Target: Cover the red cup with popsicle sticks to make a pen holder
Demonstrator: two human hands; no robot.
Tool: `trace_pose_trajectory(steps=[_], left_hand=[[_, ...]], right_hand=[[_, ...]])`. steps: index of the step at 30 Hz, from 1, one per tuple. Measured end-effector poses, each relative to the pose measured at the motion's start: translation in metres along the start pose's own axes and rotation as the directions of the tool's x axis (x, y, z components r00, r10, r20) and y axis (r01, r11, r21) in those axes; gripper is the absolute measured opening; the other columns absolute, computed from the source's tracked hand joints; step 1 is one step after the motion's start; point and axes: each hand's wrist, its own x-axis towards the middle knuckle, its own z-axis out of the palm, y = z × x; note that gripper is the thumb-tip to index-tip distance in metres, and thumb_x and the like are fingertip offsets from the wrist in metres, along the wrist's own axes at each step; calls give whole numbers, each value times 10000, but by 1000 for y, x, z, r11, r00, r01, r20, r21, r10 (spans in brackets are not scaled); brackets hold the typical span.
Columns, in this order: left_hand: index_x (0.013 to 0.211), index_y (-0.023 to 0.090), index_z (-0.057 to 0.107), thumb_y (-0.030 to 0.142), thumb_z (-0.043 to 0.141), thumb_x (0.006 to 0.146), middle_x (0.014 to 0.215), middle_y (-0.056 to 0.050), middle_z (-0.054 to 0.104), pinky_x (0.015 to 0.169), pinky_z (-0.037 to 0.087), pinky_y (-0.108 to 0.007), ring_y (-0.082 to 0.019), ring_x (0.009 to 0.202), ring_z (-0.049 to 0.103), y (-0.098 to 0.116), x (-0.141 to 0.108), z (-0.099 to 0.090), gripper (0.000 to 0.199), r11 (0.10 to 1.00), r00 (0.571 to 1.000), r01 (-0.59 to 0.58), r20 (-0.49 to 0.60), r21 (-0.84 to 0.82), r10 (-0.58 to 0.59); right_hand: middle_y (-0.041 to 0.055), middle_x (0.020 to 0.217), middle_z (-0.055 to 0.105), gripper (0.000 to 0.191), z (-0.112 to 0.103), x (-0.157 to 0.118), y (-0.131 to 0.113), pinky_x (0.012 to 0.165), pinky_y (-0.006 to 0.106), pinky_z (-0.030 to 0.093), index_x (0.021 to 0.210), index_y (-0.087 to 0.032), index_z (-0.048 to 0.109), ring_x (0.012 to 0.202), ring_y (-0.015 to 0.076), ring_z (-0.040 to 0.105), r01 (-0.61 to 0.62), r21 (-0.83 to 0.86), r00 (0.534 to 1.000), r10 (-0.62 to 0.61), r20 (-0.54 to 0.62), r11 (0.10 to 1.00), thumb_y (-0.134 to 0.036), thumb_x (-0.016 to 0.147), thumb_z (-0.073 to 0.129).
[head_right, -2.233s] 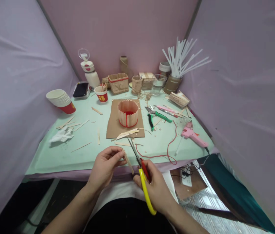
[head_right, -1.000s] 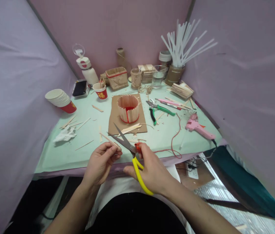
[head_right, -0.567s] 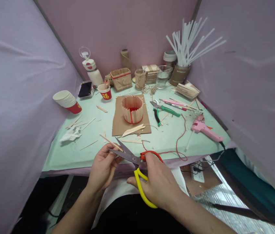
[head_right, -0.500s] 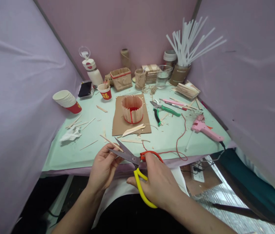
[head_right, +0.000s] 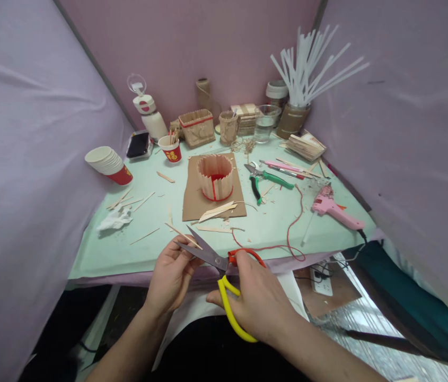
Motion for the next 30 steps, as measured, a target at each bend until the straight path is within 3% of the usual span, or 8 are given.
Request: trace_pose_trajectory(steps=[9, 19, 30], left_hand=[[741, 143, 598, 244, 752, 703, 728, 14, 609, 614, 506, -160, -62, 657, 578, 2, -5, 4, 188, 999, 999, 50, -22, 9, -50], [727, 131, 605, 252, 758, 695, 718, 4, 632, 600, 518, -175, -72, 638, 592, 3, -10, 8, 198, 995, 995, 95, -8, 33, -95], [762, 128, 620, 285, 780, 665, 710, -2, 643, 584, 522, -182, -76, 608, 601, -2, -8, 8, 244, 989, 992, 123, -5, 82, -123]], right_hand=[[60, 798, 653, 329, -3, -3, -1, 551, 280, 326, 883, -212, 414, 716, 252, 623, -13, -119, 999, 18, 38, 993, -510, 828, 540], [37, 755, 676, 294, 0, -12, 9, 502, 265, 308, 879, -226, 459, 699, 245, 651, 18, -155, 999, -24, -37, 988, -490, 808, 568], [59, 749, 695, 284, 2, -13, 13, 500, 282, 300, 922, -206, 474, 704, 280, 676, -7, -269, 1000, 1, -23, 963, -475, 847, 529]])
